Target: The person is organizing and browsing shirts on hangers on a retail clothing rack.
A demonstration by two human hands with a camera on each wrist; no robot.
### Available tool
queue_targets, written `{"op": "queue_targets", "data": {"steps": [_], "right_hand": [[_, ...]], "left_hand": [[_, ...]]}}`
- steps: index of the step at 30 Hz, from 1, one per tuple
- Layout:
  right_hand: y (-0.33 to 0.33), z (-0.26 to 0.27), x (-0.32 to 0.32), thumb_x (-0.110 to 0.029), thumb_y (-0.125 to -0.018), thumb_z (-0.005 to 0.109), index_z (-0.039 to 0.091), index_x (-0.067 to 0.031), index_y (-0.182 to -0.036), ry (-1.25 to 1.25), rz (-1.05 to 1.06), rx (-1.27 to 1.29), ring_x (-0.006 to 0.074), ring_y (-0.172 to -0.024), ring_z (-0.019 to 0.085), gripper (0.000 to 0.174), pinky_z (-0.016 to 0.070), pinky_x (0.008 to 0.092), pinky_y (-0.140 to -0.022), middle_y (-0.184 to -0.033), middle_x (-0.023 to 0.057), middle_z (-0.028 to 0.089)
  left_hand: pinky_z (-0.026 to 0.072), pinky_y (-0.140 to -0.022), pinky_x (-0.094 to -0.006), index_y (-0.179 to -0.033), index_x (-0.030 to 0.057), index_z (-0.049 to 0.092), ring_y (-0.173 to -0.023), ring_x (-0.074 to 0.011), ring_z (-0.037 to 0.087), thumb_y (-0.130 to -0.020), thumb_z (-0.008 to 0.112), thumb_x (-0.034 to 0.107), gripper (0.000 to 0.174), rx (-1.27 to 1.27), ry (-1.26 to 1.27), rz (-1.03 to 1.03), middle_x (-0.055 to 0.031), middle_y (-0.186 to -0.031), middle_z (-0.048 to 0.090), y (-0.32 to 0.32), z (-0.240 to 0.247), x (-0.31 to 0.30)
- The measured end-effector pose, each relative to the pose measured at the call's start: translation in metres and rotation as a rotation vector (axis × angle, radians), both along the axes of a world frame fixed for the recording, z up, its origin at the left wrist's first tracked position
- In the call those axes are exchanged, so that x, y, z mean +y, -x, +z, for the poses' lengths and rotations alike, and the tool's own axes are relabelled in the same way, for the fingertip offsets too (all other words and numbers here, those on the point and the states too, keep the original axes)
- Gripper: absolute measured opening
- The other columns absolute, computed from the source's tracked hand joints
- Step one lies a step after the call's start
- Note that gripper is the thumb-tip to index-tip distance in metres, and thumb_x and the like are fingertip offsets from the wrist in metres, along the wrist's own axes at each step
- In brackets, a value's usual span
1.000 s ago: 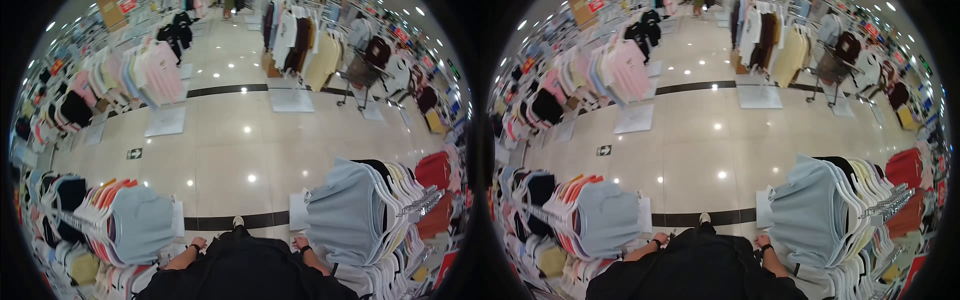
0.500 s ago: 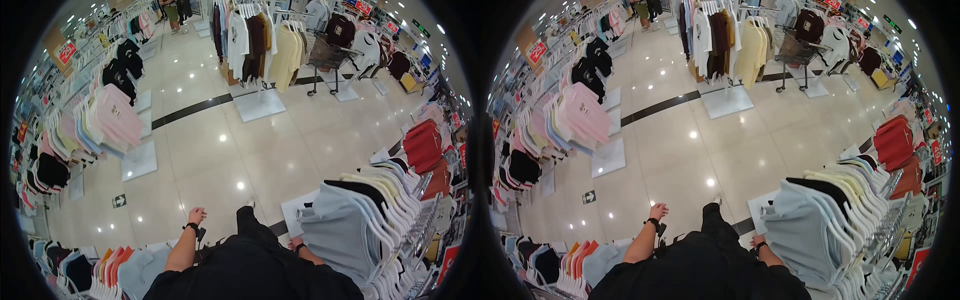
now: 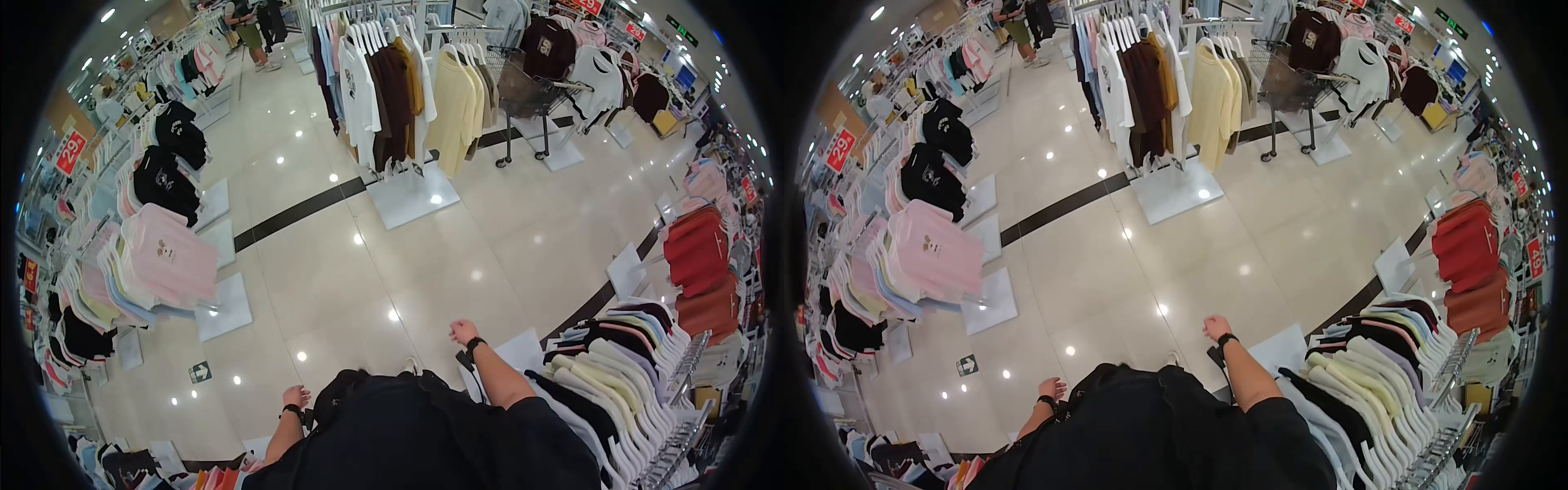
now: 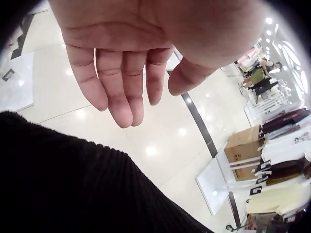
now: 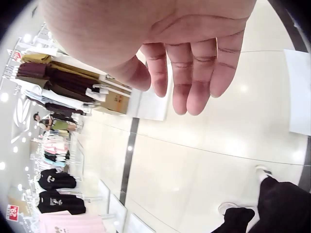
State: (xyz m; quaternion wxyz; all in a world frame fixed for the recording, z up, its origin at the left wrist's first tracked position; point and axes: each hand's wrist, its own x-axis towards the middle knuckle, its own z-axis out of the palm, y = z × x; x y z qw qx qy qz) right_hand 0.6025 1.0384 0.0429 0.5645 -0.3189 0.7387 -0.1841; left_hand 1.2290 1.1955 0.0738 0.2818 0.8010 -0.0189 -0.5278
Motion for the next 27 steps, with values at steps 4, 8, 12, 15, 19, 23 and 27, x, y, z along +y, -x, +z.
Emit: {"op": "queue_targets", "data": {"steps": [4,8,12,15,19,23,27], "right_hand": [[-0.005,0.023,-0.066,-0.029,-0.1,0.063,0.069,-0.0058,-0.108,0.186,-0.132,-0.058,0.0149,-0.065,0.069,0.026,0.0522,0.0301,-0.055,-0.086,0.0079,0.074],[-0.003,0.005,-0.062,-0.03,-0.1,0.065,0.07,-0.0068,-0.103,0.062,-0.268,-0.022,0.0142,-0.066,0.069,0.024,0.0529,0.0285,-0.057,-0.086,0.0081,0.073],[0.015,-0.111,0.03,-0.032,-0.082,0.072,0.076,-0.0137,-0.1,0.019,0.84,0.783,0.0384,-0.096,0.074,0.026,0.0599,0.0498,-0.085,-0.103,0.0139,0.078],[-0.024,-0.055,0.057,-0.021,-0.1,0.057,0.073,0.0,-0.099,-0.225,0.334,0.31,0.0264,-0.08,0.077,0.026,0.061,0.0397,-0.064,-0.101,0.0195,0.078],[-0.049,-0.122,0.132,-0.02,-0.101,0.057,0.074,-0.0013,-0.106,-0.04,0.189,0.279,0.0263,-0.083,0.078,0.026,0.0613,0.0388,-0.065,-0.106,0.0196,0.078],[-0.114,-0.164,0.053,-0.022,-0.101,0.064,0.077,-0.0048,-0.121,0.416,-0.076,0.244,0.0269,-0.086,0.079,0.03,0.0624,0.0365,-0.071,-0.105,0.0175,0.078],[-0.133,-0.074,-0.068,-0.02,-0.098,0.067,0.072,-0.0022,-0.12,0.011,-0.291,-0.011,0.0267,-0.076,0.077,0.029,0.062,0.0378,-0.065,-0.098,0.017,0.078]], "left_hand": [[0.0529,-0.054,-0.0324,-0.116,0.0032,0.066,-0.069,-0.0219,0.073,-0.099,0.063,0.022,0.026,0.025,0.022,-0.249,-0.0124,-0.089,0.077,0.009,-0.001,-0.09],[0.0525,-0.054,-0.0329,-0.118,0.0037,0.066,-0.067,-0.0231,0.073,-0.099,0.062,0.021,0.026,0.081,0.028,-0.364,-0.0128,-0.088,0.077,-0.014,-0.03,-0.186],[0.0518,-0.052,-0.0337,-0.118,0.0038,0.067,-0.066,-0.023,0.073,-0.098,0.062,0.02,0.025,0.074,-0.004,-0.394,-0.0139,-0.088,0.076,-0.03,-0.035,-0.295],[0.051,-0.05,-0.0346,-0.114,0.0021,0.068,-0.065,-0.0229,0.072,-0.098,0.063,0.02,0.025,0.039,0.038,-0.6,-0.0151,-0.086,0.076,-0.036,-0.033,-0.378],[0.053,-0.053,-0.0343,-0.112,0.0016,0.067,-0.065,-0.022,0.072,-0.099,0.061,0.02,0.024,0.033,0.117,-0.711,-0.0157,-0.087,0.077,-0.055,-0.061,-0.489],[0.0534,-0.053,-0.0328,-0.112,0.0026,0.068,-0.063,-0.0203,0.071,-0.098,0.063,0.022,0.024,0.018,0.099,-0.771,-0.0131,-0.085,0.077,-0.028,-0.024,-0.578],[0.0547,-0.059,-0.0328,-0.112,0.0024,0.069,-0.067,-0.0201,0.073,-0.098,0.064,0.025,0.027,0.013,0.166,-0.854,-0.0118,-0.087,0.077,0.008,-0.02,-0.654]]}}
